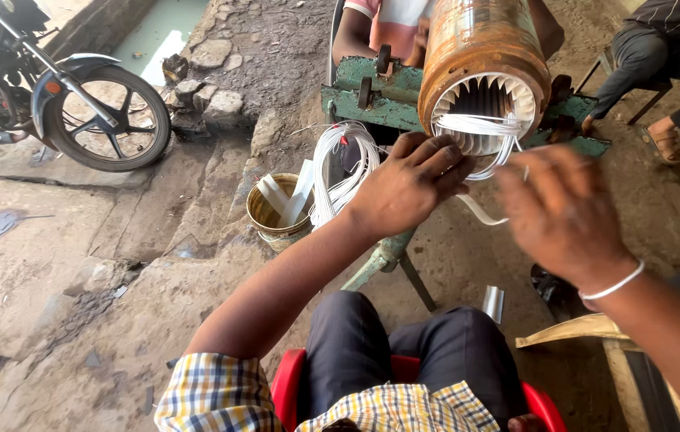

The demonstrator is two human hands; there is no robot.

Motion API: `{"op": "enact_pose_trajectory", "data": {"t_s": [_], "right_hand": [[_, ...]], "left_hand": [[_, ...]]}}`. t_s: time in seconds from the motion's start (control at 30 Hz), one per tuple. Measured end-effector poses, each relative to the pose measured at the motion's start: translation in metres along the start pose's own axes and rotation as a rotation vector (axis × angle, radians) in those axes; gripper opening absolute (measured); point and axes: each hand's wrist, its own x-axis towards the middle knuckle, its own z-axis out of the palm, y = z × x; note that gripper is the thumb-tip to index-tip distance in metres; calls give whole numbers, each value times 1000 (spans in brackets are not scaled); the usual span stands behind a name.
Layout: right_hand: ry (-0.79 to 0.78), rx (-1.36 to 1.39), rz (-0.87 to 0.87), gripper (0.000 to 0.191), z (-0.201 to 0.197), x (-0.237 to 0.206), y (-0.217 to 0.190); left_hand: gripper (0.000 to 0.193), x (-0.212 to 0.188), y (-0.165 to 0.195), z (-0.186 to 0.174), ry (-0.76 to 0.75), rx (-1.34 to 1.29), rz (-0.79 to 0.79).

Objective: The person threads white plastic strips into slots around the mouth of a cylindrical drum mounted on a machine, pulls and gathers the strips, and uses a thin stick to press material into the drum while another person steadies the drum.

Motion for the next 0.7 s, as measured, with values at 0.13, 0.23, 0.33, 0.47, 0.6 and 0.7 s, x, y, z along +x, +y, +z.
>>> {"op": "enact_pose_trajectory", "data": {"t_s": [0.13, 0.23, 0.33, 0.47, 0.6, 0.7], "right_hand": [[36, 61, -120, 33, -19, 30, -14], [-16, 56, -186, 25, -27, 48, -8], [-74, 109, -187, 20, -27, 55, -6], [-37, -43, -143, 12, -23, 54, -14], [-79, -112, -35, 7, -26, 49, -16], [14, 188, 35, 16, -31, 42, -11]], "left_hand": [[38, 5, -7, -4, -55, -84, -36], [42, 6, -11, -12, -25, -103, 19], [37, 7, -10, -16, -68, -33, 48], [23, 16, -6, -13, -152, 107, 18], [17, 23, 2, -5, -174, 223, -53], [18, 25, -8, -6, -16, -160, -127]]}}
